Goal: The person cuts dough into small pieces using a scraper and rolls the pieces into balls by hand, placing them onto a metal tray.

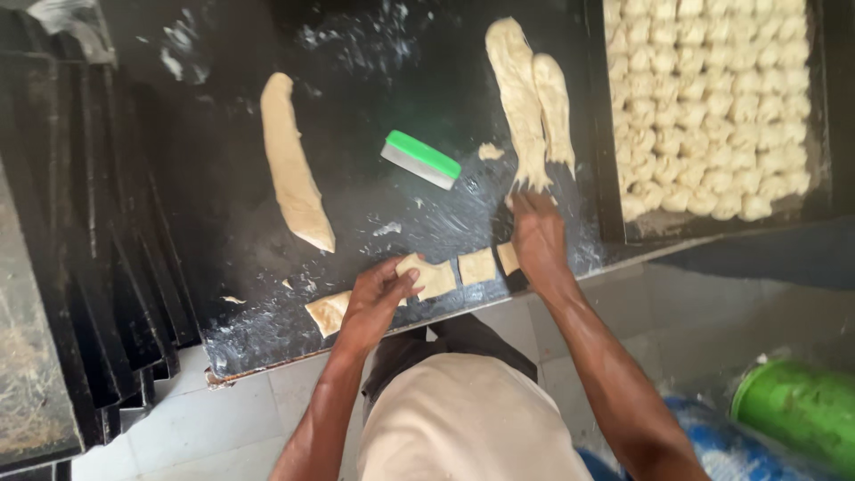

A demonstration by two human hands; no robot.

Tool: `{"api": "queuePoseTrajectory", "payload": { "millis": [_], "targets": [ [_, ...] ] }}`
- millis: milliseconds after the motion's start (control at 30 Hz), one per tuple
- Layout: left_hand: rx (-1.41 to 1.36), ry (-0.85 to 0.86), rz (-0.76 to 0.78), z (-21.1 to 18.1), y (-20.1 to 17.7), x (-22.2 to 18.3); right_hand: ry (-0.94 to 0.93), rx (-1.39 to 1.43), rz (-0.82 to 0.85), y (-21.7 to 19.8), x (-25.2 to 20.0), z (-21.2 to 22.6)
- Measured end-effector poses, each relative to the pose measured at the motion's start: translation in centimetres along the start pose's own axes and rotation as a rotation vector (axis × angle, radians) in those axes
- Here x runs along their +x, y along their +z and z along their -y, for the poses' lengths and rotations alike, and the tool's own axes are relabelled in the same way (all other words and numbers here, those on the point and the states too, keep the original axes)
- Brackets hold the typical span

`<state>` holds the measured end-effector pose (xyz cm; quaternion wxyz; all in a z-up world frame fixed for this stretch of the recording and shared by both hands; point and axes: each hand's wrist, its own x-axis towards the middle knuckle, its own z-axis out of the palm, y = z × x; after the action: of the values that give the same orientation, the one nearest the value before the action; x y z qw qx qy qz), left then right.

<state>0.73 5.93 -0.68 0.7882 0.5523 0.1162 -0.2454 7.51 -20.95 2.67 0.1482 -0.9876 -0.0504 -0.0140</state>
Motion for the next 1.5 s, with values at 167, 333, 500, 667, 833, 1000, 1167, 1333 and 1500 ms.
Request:
{"api": "queuePoseTrajectory", "payload": {
  "millis": [167,333,500,667,833,1000,1167,1333,1500],
  "targets": [
    [0.108,0.041,0.01,-0.2,-0.1,3.7,-0.063,0.711,0.394,-2.0,-3.3,3.6],
    [0.027,0.098,0.347,-1.5,0.8,3.0,-0.031,0.658,0.218,-3.5,-1.7,6.8],
    [0.161,0.025,0.479,-2.0,0.9,3.0,-0.129,0.555,0.32,-4.8,-2.2,7.8],
    [-0.251,-0.14,0.335,-2.8,0.4,2.8,-0.494,0.104,-0.082,-4.3,-5.3,10.1],
    [-0.175,0.111,0.474,-2.4,1.5,1.4,-0.139,0.698,-0.022,-3.4,-5.5,7.6],
    [-0.044,0.277,0.512,-3.5,4.2,2.8,0.363,1.341,0.4,-4.1,-3.6,3.6],
    [0.514,0.158,0.255,-4.8,8.6,5.8,-0.241,0.437,0.077,-7.9,-2.9,1.1],
    [-0.085,-0.18,0.52,-4.5,14.2,11.5,-0.453,0.246,-0.127,-11.2,-2.6,-3.6],
    [0.387,0.232,0.519,-5.2,23.2,13.9,-0.067,0.699,-0.18,-12.2,-1.0,-13.4]
  ]
}}
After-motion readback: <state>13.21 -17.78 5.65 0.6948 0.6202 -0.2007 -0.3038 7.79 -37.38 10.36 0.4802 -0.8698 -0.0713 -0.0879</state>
